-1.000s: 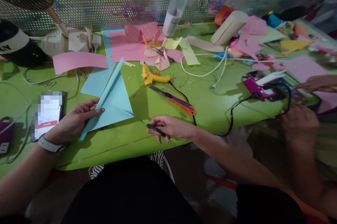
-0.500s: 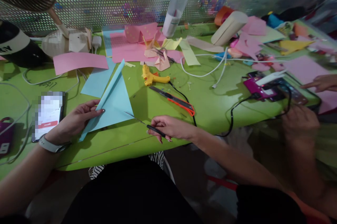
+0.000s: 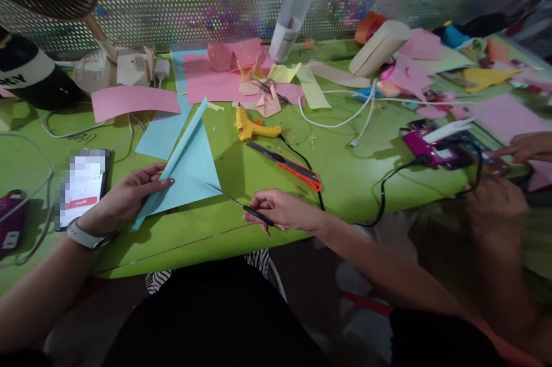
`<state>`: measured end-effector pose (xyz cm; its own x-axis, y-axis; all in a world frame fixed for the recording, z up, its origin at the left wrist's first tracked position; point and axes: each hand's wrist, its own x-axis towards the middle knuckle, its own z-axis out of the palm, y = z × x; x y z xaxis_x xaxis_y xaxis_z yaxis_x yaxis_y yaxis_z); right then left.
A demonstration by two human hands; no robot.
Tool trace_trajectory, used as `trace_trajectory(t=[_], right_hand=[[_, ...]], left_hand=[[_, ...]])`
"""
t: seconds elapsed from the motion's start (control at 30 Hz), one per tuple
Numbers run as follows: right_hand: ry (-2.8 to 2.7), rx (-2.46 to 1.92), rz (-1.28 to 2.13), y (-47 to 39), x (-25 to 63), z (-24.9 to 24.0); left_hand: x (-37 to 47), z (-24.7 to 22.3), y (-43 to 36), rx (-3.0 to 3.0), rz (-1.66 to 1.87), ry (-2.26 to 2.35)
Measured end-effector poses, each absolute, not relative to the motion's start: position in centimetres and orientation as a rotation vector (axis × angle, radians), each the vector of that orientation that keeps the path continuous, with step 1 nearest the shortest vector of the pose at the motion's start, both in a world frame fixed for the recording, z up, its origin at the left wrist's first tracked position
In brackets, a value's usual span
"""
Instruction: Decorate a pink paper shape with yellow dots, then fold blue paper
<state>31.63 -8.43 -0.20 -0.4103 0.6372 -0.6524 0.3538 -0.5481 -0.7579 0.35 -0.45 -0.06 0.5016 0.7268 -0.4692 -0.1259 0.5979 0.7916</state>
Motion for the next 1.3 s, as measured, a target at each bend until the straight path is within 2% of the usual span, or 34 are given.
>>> trace_trajectory(t=[1.3], right_hand=[[-1.284, -1.509, 2.042, -8.5, 30.8, -0.5]], left_hand=[[0.3, 0.1, -1.1, 0.784, 0.577, 0.931]])
